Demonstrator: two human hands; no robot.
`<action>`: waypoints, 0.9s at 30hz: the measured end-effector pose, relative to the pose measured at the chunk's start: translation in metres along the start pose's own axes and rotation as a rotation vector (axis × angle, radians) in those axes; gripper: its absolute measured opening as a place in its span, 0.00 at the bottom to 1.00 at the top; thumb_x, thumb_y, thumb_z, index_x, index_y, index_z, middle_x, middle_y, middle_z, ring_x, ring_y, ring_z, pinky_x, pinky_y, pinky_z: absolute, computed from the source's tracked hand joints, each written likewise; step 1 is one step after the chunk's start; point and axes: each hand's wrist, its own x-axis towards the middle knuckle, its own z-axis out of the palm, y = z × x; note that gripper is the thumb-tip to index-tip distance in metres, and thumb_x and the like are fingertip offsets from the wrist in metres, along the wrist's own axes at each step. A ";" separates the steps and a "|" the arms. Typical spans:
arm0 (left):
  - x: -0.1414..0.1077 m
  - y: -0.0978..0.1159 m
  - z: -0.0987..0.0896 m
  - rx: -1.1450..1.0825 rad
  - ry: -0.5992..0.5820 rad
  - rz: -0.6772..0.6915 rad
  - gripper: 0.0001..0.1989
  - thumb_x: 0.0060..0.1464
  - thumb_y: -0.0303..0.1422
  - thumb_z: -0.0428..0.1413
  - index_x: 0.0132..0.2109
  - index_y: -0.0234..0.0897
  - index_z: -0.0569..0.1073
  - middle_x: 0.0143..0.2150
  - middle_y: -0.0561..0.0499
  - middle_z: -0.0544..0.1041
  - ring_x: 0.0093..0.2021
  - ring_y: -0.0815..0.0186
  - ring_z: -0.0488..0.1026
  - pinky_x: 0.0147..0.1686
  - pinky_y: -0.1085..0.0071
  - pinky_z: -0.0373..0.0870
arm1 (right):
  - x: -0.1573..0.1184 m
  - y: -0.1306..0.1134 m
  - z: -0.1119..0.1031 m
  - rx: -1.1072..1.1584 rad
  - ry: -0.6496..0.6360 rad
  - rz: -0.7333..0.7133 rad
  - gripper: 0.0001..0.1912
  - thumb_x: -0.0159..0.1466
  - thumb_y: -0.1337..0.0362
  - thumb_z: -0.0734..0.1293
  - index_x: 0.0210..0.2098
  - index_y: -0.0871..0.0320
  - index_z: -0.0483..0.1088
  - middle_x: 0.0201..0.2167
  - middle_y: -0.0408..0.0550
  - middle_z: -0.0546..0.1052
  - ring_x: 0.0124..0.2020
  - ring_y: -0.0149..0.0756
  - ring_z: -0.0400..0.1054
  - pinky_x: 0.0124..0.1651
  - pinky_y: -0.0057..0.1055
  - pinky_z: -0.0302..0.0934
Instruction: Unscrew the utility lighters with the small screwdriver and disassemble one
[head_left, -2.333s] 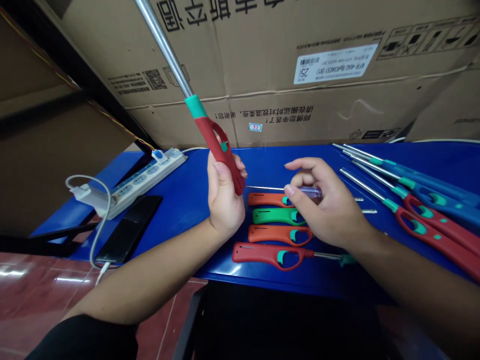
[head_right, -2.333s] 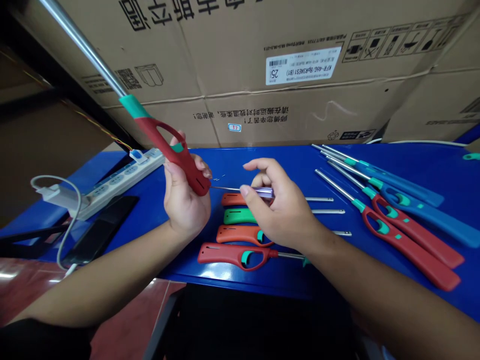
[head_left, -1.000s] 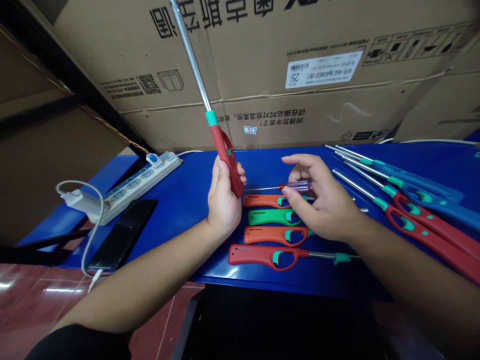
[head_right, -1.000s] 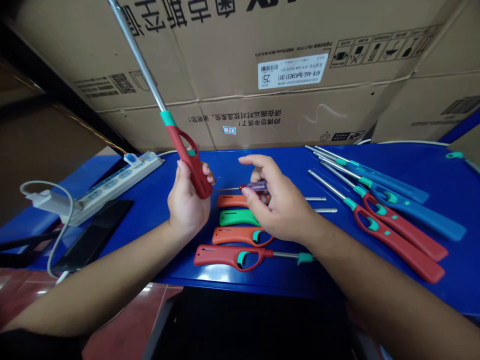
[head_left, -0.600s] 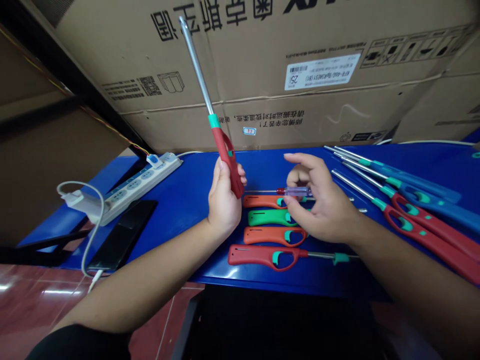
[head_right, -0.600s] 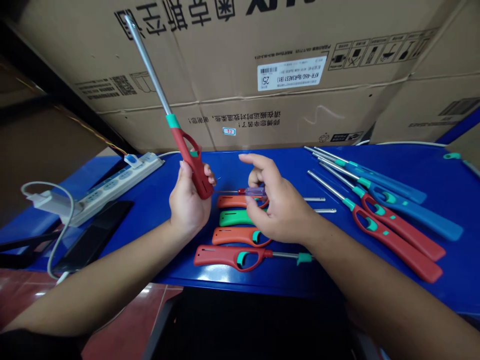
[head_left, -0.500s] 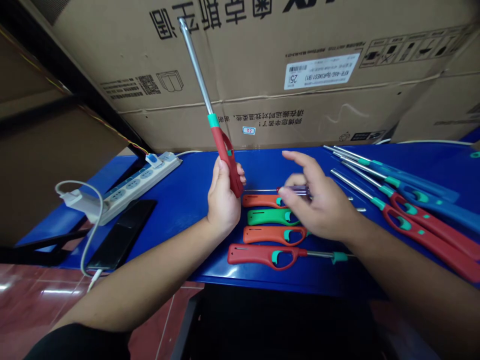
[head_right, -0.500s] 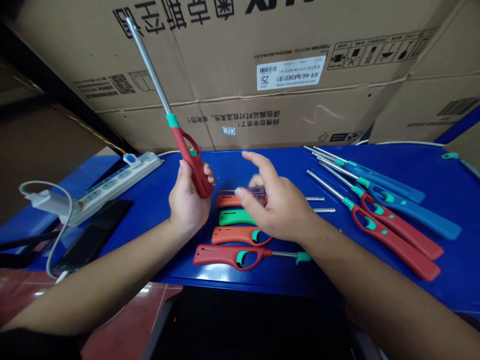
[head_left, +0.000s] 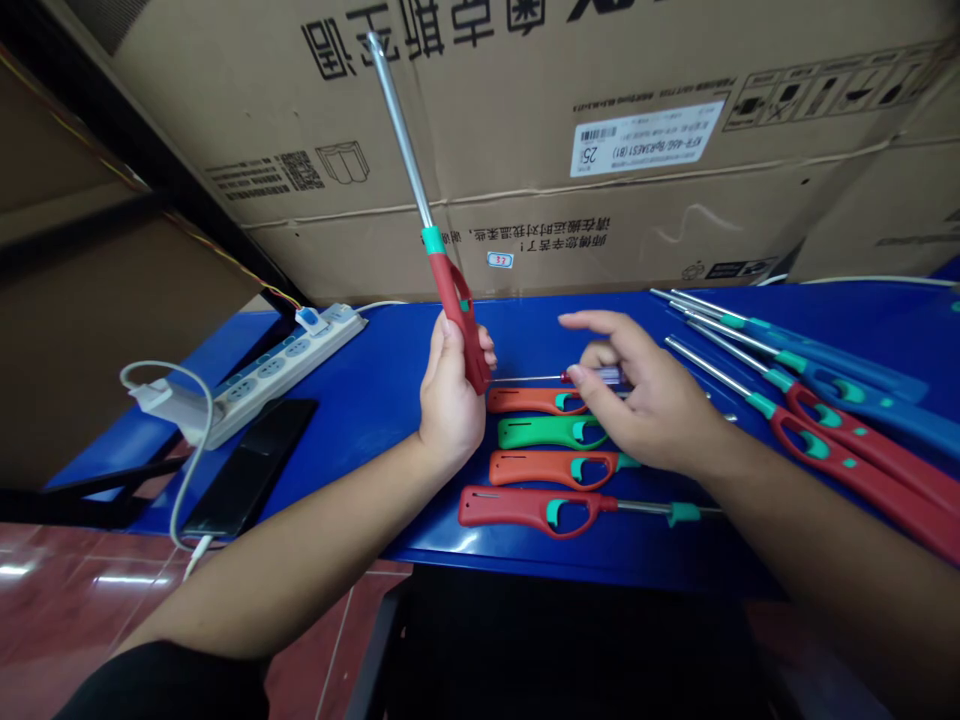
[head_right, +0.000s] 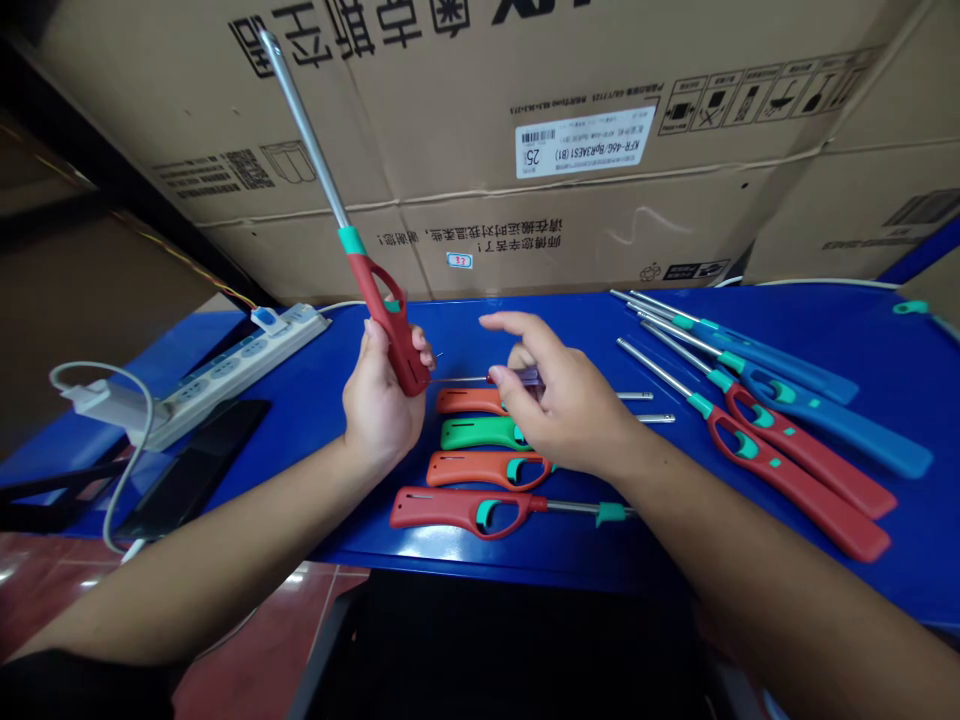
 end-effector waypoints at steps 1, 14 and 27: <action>0.000 0.000 0.000 -0.003 0.000 -0.001 0.14 0.62 0.47 0.54 0.42 0.42 0.73 0.32 0.54 0.71 0.28 0.73 0.68 0.30 0.76 0.67 | 0.000 0.000 0.000 0.009 0.005 -0.025 0.27 0.65 0.66 0.65 0.63 0.55 0.59 0.35 0.44 0.73 0.27 0.29 0.65 0.29 0.28 0.60; 0.000 -0.004 -0.003 0.005 -0.013 -0.001 0.16 0.61 0.48 0.55 0.43 0.40 0.72 0.33 0.53 0.71 0.29 0.73 0.68 0.31 0.77 0.68 | 0.000 0.000 0.000 0.026 0.014 0.053 0.24 0.67 0.60 0.64 0.61 0.55 0.61 0.37 0.46 0.74 0.29 0.31 0.67 0.30 0.29 0.60; 0.000 -0.004 -0.002 -0.004 -0.010 -0.001 0.17 0.59 0.48 0.58 0.42 0.39 0.74 0.31 0.54 0.72 0.28 0.73 0.68 0.31 0.77 0.68 | 0.002 0.001 -0.002 -0.130 -0.043 0.166 0.19 0.71 0.57 0.57 0.56 0.55 0.70 0.25 0.42 0.72 0.24 0.33 0.65 0.30 0.32 0.58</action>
